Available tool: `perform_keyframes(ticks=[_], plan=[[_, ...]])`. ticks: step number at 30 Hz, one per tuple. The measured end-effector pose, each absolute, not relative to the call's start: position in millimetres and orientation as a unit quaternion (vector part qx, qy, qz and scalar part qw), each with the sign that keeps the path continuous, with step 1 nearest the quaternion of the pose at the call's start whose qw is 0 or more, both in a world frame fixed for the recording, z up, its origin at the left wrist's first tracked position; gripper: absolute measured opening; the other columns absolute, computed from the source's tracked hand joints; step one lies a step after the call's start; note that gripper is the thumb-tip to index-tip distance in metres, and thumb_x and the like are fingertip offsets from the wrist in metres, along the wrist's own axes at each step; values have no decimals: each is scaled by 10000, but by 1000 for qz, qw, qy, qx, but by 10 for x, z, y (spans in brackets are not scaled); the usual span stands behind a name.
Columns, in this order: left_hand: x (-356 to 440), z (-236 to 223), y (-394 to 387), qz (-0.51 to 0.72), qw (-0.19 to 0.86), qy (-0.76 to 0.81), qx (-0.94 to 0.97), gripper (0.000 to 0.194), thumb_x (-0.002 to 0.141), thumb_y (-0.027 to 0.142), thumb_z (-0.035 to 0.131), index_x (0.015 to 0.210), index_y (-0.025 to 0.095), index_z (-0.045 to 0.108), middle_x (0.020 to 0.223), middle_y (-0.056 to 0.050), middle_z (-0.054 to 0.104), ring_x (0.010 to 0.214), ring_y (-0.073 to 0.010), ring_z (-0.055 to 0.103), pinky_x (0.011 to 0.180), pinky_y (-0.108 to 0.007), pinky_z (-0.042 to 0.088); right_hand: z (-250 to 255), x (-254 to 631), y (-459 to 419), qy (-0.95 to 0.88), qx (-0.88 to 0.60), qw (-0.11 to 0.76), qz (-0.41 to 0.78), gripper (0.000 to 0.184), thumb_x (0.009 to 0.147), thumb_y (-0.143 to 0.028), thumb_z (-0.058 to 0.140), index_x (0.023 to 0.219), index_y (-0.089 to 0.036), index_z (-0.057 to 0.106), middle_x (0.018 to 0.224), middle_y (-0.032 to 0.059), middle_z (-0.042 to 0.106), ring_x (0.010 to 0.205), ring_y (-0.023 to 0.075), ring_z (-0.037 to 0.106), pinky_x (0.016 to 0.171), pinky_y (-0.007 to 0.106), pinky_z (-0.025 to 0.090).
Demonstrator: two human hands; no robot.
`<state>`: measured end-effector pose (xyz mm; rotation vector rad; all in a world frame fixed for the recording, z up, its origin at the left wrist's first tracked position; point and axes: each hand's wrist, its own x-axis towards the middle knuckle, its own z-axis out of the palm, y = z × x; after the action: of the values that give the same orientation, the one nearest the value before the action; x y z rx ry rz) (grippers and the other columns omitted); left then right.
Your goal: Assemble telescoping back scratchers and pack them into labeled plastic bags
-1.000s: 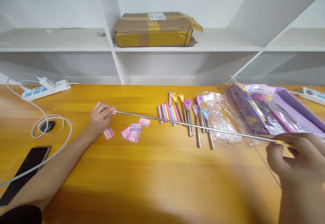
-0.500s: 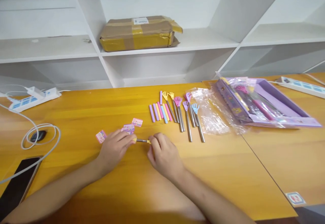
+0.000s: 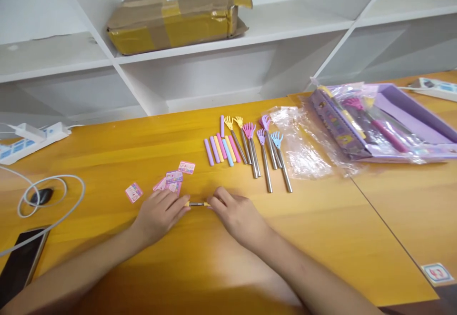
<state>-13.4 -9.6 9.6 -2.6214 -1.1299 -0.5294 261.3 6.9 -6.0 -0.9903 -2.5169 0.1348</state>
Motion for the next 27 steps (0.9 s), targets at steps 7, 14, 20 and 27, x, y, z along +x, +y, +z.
perform_keyframes(ticks=[7, 14, 20, 27], plan=[[-89, -31, -171, -129, 79, -352, -924, 167, 1123, 273, 508, 1053, 187, 632, 746, 19, 611, 593, -171, 559, 548, -353, 398, -6, 2596, 56, -916, -331, 210, 88, 231, 1150, -256, 447, 1140, -185, 667, 969, 54, 677, 797, 165, 632, 727, 307, 490], [-108, -101, -155, -114, 26, -339, -933, 258, 1148, 307, 437, 996, 180, 602, 749, 0, 647, 628, -173, 609, 550, -331, 415, -22, 2580, 40, -926, -298, 207, 101, 212, 1142, -317, 506, 1171, -184, 668, 976, 51, 694, 874, 181, 664, 799, 340, 516], [-107, -97, -144, -105, 7, -356, -929, 378, 1157, 335, 392, 831, 210, 538, 660, 21, 603, 550, -162, 561, 523, -335, 364, -79, 2589, 21, -936, -274, 193, 112, 198, 1135, -215, 475, 1193, -174, 660, 980, 55, 697, 906, 197, 646, 809, 350, 509], [-94, -108, -135, -103, -8, -373, -922, 408, 1163, 361, 364, 824, 208, 531, 632, 24, 593, 521, -153, 520, 520, -319, 296, 0, 2576, 21, -936, -286, 174, 106, 209, 1105, -142, 464, 1135, -170, 669, 960, 52, 688, 841, 194, 605, 735, 327, 482]])
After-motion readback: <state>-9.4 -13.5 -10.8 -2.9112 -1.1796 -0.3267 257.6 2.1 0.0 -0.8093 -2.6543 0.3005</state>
